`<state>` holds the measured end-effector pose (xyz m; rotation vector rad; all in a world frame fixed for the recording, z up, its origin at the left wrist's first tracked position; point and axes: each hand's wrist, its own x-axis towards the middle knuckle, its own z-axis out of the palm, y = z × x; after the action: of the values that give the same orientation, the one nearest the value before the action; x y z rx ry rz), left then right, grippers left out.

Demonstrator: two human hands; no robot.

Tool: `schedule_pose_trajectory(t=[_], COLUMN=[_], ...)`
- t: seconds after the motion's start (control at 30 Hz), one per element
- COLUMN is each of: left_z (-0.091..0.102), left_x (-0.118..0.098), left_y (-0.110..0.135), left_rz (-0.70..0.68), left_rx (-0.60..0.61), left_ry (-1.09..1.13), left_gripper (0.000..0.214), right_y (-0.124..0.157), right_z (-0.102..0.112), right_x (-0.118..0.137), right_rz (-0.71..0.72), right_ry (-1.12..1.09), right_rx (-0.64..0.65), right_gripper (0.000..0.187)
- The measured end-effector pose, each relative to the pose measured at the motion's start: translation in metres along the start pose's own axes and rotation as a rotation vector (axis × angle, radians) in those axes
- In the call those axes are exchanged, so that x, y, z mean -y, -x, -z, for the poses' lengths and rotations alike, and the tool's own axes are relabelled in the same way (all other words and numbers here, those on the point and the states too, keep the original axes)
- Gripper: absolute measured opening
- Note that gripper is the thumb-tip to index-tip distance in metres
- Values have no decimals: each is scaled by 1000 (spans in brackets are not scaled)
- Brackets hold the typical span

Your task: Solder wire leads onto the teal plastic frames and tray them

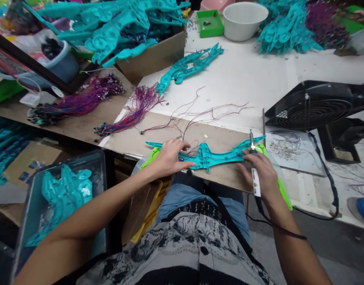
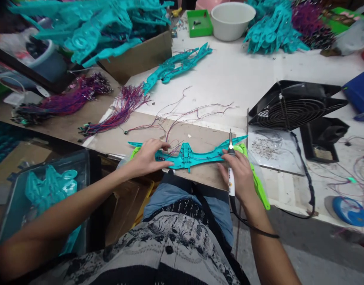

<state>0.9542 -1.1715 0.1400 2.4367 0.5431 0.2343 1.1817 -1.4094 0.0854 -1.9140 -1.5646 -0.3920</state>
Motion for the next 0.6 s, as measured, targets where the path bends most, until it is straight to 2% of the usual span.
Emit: schedule_pose_trajectory(t=[0.13,0.27,0.4,0.6], left_z=[-5,-2,2,3], left_x=[-10,-9,-5,-2], left_y=[-21,-29,-26,-22], left_rz=[187,303,330,254], left_rx=[50,71,41,-125], left_ry=[306,668,786,854], left_gripper=[23,25,34,36], right_y=[-9,-18,-24,-31], right_z=[-13,-23,-34,-40], right_x=[1,3,2,-4], right_rz=[35,59,120,135], right_ry=[-34,-71,-121,-161], right_rx=[32,109,173,142], right_gripper=[26,26,31,25])
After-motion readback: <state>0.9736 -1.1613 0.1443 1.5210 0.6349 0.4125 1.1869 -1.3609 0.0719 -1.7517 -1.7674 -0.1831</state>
